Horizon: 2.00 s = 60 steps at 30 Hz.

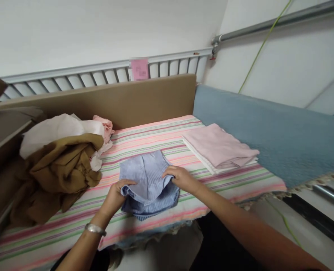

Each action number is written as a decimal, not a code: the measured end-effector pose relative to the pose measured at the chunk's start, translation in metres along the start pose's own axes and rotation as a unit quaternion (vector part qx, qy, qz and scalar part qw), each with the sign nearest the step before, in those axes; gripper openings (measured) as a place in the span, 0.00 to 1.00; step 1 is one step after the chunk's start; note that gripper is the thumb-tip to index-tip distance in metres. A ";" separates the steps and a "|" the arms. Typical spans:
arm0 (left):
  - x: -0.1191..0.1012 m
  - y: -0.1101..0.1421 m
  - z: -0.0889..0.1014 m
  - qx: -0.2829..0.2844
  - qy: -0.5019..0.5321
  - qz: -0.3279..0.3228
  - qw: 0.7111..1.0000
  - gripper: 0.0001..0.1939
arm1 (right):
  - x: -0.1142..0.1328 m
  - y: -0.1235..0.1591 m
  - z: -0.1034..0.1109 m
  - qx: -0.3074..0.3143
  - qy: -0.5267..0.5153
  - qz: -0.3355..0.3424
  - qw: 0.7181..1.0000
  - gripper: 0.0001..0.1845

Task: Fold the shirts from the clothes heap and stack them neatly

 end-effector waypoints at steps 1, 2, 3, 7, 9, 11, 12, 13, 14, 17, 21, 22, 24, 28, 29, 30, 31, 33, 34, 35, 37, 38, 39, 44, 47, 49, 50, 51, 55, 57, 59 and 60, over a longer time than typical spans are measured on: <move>-0.006 0.005 -0.001 -0.002 0.004 0.003 1.000 0.14 | 0.002 0.004 0.003 0.000 -0.002 -0.003 1.000 0.27; -0.010 0.012 -0.004 0.001 0.002 0.002 1.000 0.13 | 0.002 0.011 0.004 0.000 0.000 -0.008 1.000 0.27; -0.012 0.021 -0.009 0.005 -0.004 -0.001 1.000 0.12 | 0.001 0.019 0.002 0.003 0.006 -0.014 1.000 0.26; -0.011 0.052 -0.029 0.008 -0.074 -0.047 0.996 0.14 | -0.007 0.050 -0.016 0.033 0.049 -0.027 0.998 0.26; -0.013 0.060 -0.034 0.007 -0.125 -0.073 0.989 0.18 | -0.006 0.057 -0.021 0.033 0.077 -0.015 0.996 0.28; -0.016 0.067 -0.038 0.031 -0.178 -0.078 0.980 0.22 | -0.002 0.061 -0.022 0.030 0.111 -0.011 0.993 0.28; -0.018 0.071 -0.041 0.052 -0.202 -0.067 0.976 0.24 | 0.000 0.063 -0.023 0.037 0.127 -0.014 0.991 0.28; -0.018 0.077 -0.045 0.076 -0.223 -0.046 0.971 0.27 | 0.001 0.066 -0.023 0.049 0.141 -0.021 0.989 0.27; -0.018 0.084 -0.049 0.098 -0.239 -0.016 0.966 0.31 | 0.002 0.069 -0.024 0.063 0.148 -0.031 0.987 0.27; -0.008 0.112 -0.056 0.124 -0.230 0.085 0.961 0.38 | -0.002 0.079 -0.021 0.102 0.118 -0.062 0.986 0.29; 0.012 0.128 -0.036 0.021 -0.037 0.137 0.990 0.24 | -0.018 0.075 -0.005 0.059 -0.005 -0.132 0.990 0.26; 0.018 0.123 -0.027 -0.033 0.015 0.165 0.986 0.21 | -0.023 0.068 -0.002 0.026 -0.033 -0.162 0.986 0.23; 0.027 0.105 -0.012 -0.140 0.097 0.246 0.954 0.21 | -0.033 0.051 0.000 -0.035 -0.062 -0.238 0.969 0.17; 0.035 0.052 -0.004 -0.198 0.152 0.367 0.896 0.22 | -0.047 0.011 -0.011 -0.055 -0.016 -0.361 0.931 0.14; 0.037 0.040 -0.006 -0.189 0.140 0.384 0.893 0.20 | -0.049 0.002 -0.015 -0.050 -0.001 -0.370 0.928 0.13; 0.039 0.030 -0.008 -0.177 0.126 0.398 0.891 0.18 | -0.051 -0.006 -0.018 -0.044 0.011 -0.371 0.927 0.13; 0.041 0.022 -0.011 -0.165 0.114 0.409 0.890 0.16 | -0.053 -0.012 -0.021 -0.039 0.021 -0.370 0.928 0.13; 0.049 0.011 -0.015 -0.151 0.097 0.427 0.886 0.14 | -0.059 -0.021 -0.026 -0.030 0.042 -0.372 0.927 0.13; 0.053 0.008 -0.016 -0.145 0.089 0.433 0.885 0.13 | -0.062 -0.024 -0.028 -0.026 0.050 -0.375 0.925 0.12; 0.056 0.005 -0.017 -0.141 0.080 0.437 0.885 0.13 | -0.065 -0.027 -0.029 -0.022 0.056 -0.379 0.924 0.10; 0.062 0.001 -0.019 -0.136 0.062 0.439 0.886 0.14 | -0.070 -0.030 -0.032 -0.016 0.061 -0.384 0.921 0.07; 0.063 0.000 -0.019 -0.134 0.054 0.438 0.887 0.14 | -0.072 -0.032 -0.032 -0.017 0.062 -0.385 0.921 0.07; 0.064 -0.001 -0.020 -0.133 0.047 0.435 0.889 0.14 | -0.072 -0.033 -0.032 -0.018 0.064 -0.384 0.921 0.08; 0.066 -0.002 -0.020 -0.129 -0.011 0.425 0.896 0.14 | -0.070 -0.037 -0.028 -0.021 0.074 -0.374 0.924 0.10; 0.069 -0.002 -0.017 -0.142 -0.084 0.391 0.905 0.15 | -0.069 -0.035 -0.025 -0.038 0.081 -0.370 0.925 0.09; 0.070 -0.002 -0.017 -0.147 -0.145 0.370 0.906 0.16 | -0.069 -0.032 -0.024 -0.054 0.104 -0.368 0.923 0.09; 0.071 -0.002 -0.018 -0.144 -0.175 0.365 0.903 0.16 | -0.069 -0.031 -0.024 -0.059 0.117 -0.367 0.921 0.09; 0.071 -0.003 -0.019 -0.137 -0.203 0.365 0.898 0.16 | -0.070 -0.030 -0.025 -0.061 0.131 -0.365 0.920 0.09; 0.069 -0.006 -0.023 -0.098 -0.283 0.369 0.880 0.17 | -0.071 -0.032 -0.028 -0.066 0.165 -0.350 0.920 0.09; 0.068 -0.011 -0.024 -0.085 -0.309 0.365 0.874 0.18 | -0.072 -0.036 -0.027 -0.071 0.179 -0.349 0.917 0.09; 0.069 -0.016 -0.025 -0.076 -0.328 0.363 0.869 0.19 | -0.074 -0.041 -0.027 -0.072 0.190 -0.351 0.914 0.10; 0.069 -0.019 -0.025 -0.072 -0.335 0.363 0.867 0.19 | -0.075 -0.042 -0.027 -0.069 0.191 -0.353 0.913 0.10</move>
Point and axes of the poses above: each hand's wrist, its own y-axis away from the middle knuckle, its own z-axis out of the back of the hand, x = y × z, the point moved 2 cm from there along -y, towards the middle knuckle, and after that the axes turned 10 degrees about -z, right-handed, at the moved point
